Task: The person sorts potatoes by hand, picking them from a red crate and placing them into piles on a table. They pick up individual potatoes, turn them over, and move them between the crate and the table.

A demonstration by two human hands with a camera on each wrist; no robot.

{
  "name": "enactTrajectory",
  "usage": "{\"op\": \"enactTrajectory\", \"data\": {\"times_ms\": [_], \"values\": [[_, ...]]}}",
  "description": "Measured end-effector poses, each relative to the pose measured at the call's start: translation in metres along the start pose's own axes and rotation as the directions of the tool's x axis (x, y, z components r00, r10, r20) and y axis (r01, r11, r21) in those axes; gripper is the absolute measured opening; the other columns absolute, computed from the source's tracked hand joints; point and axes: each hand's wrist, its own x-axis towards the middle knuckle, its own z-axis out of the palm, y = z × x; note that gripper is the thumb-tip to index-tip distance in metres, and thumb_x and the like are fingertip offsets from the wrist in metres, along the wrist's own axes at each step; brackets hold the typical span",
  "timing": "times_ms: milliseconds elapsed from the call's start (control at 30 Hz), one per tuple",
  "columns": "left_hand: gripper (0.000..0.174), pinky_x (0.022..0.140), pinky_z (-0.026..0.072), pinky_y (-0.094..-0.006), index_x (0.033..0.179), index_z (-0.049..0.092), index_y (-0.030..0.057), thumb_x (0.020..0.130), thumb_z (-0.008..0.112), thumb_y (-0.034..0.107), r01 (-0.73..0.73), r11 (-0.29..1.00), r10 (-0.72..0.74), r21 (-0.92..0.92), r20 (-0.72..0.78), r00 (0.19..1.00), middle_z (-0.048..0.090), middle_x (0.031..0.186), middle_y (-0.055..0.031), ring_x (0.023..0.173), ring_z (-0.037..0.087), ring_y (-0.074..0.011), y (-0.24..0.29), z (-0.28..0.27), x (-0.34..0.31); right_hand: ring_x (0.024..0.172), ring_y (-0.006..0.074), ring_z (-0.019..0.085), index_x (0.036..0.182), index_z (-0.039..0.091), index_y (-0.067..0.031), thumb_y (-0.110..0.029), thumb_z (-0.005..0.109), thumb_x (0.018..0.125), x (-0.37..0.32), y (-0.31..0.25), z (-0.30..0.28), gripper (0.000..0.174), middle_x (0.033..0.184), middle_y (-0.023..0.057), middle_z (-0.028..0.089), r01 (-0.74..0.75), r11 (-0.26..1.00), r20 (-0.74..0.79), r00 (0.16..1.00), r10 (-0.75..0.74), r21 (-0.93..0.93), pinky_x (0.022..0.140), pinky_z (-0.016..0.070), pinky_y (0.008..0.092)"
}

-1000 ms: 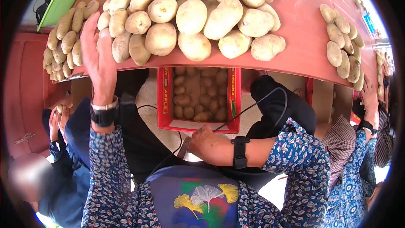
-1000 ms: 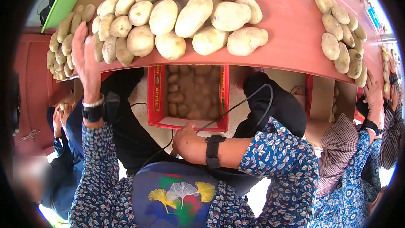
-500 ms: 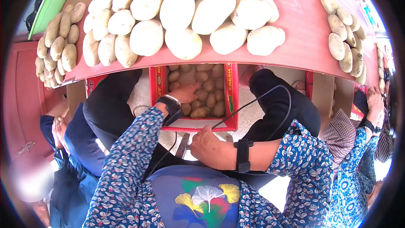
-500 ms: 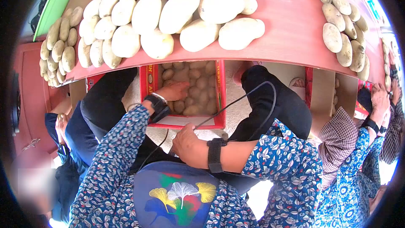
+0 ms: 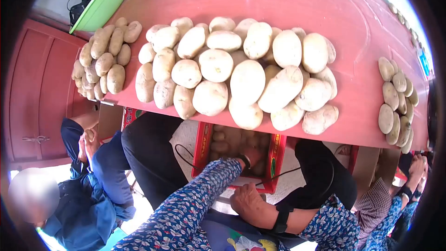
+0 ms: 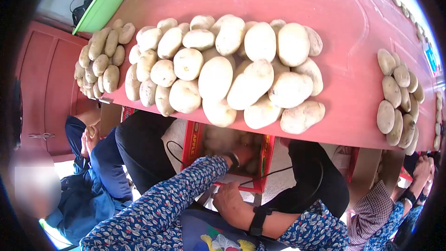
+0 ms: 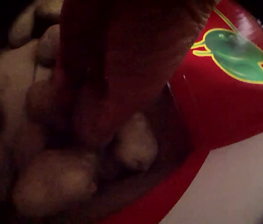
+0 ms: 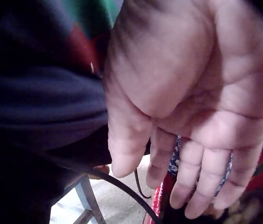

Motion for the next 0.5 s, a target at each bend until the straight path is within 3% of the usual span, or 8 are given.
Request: {"op": "enactTrajectory", "data": {"times_ms": [67,100,167,300,367,433,467,500], "values": [[0.031,0.073,0.0513,-0.0458,0.11,0.058,0.0061,0.081,0.051,0.014,-0.006,0.999,-0.002,-0.046,-0.155,0.988,0.064,0.094,-0.0208,0.088,0.063,-0.0331,-0.003,0.015,0.002,0.075,0.0233,0.059,0.079,0.064,-0.0026,-0.011,0.055,0.074,0.001,-0.001,0.004,0.013,0.077,0.0117,0.061,0.008,0.999,-0.065,0.998,-0.01,-0.034,0.064,0.0388,0.0364],[0.031,0.073,0.0513,-0.0458,0.11,0.058,0.0061,0.081,0.051,0.014,-0.001,0.999,-0.006,-0.043,-0.159,0.987,0.064,0.094,-0.0208,0.088,0.063,-0.0331,-0.004,0.008,-0.004,0.074,0.0231,0.058,0.077,0.064,-0.0038,-0.012,0.056,0.073,0.004,-0.001,0.009,0.012,0.077,0.0115,0.061,-0.011,1.0,-0.067,0.998,0.01,-0.021,0.063,0.0387,0.0367],[0.035,0.076,0.0505,-0.0463,0.107,0.059,0.0048,0.074,0.059,0.016,-0.13,0.986,0.103,-0.109,-0.22,0.97,0.063,0.095,-0.0213,0.088,0.062,-0.0343,-0.006,-0.012,-0.021,0.073,0.0228,0.058,0.075,0.064,-0.005,-0.012,0.056,0.073,0.007,-0.002,0.013,0.011,0.077,0.0112,0.061,-0.028,0.999,-0.074,0.997,0.027,-0.017,0.062,0.0385,0.0369],[0.046,0.08,0.0484,-0.0455,0.109,0.053,0.0033,0.067,0.064,0.018,-0.135,0.948,0.053,-0.287,-0.273,0.96,0.061,0.1,-0.0217,0.091,0.06,-0.0374,-0.007,-0.046,-0.055,0.07,0.0224,0.059,0.072,0.065,-0.0069,-0.011,0.056,0.073,0.006,-0.007,0.009,0.01,0.073,0.0104,0.061,-0.032,0.999,-0.083,0.996,0.03,-0.026,0.059,0.0384,0.0364],[0.054,0.084,0.0458,-0.0439,0.113,0.046,0.0037,0.066,0.067,0.02,-0.033,0.752,-0.038,-0.659,-0.093,0.995,0.056,0.108,-0.0217,0.098,0.056,-0.039,0.003,-0.123,-0.121,0.07,0.0225,0.059,0.072,0.066,-0.0076,-0.011,0.056,0.073,0.007,-0.004,0.001,0.011,0.072,0.0103,0.061,0.008,0.999,-0.104,0.995,-0.013,-0.049,0.059,0.0384,0.0359],[0.057,0.083,0.0456,-0.0401,0.113,0.041,0.0054,0.065,0.069,0.019,-0.106,0.664,-0.123,-0.741,-0.249,0.961,0.054,0.108,-0.0164,0.102,0.055,-0.0338,0.007,-0.149,-0.168,0.067,0.0224,0.059,0.071,0.064,-0.0079,-0.011,0.057,0.071,0.01,0.001,-0.009,0.008,0.07,0.0092,0.06,0.066,0.988,-0.097,0.994,-0.053,0.142,0.058,0.0384,0.0355],[0.057,0.083,0.0456,-0.0401,0.113,0.041,0.0054,0.065,0.069,0.019,-0.111,0.667,-0.13,-0.737,-0.263,0.956,0.054,0.108,-0.0164,0.102,0.055,-0.0338,0.005,-0.154,-0.188,0.067,0.0224,0.059,0.071,0.064,-0.0079,-0.011,0.057,0.071,0.011,0.002,-0.004,0.008,0.07,0.0092,0.06,0.071,0.989,-0.1,0.993,-0.058,0.126,0.058,0.0384,0.0355],[0.057,0.081,0.0463,-0.0378,0.111,0.041,0.0049,0.063,0.071,0.017,-0.26,0.573,-0.149,-0.777,-0.411,0.9,0.055,0.105,-0.0142,0.1,0.056,-0.0283,0.001,-0.157,-0.208,0.067,0.0224,0.059,0.07,0.063,-0.0078,-0.012,0.058,0.069,0.015,0.002,0.006,0.006,0.07,0.0086,0.06,0.08,0.995,-0.11,0.991,-0.074,0.053,0.057,0.0386,0.0359]]}}
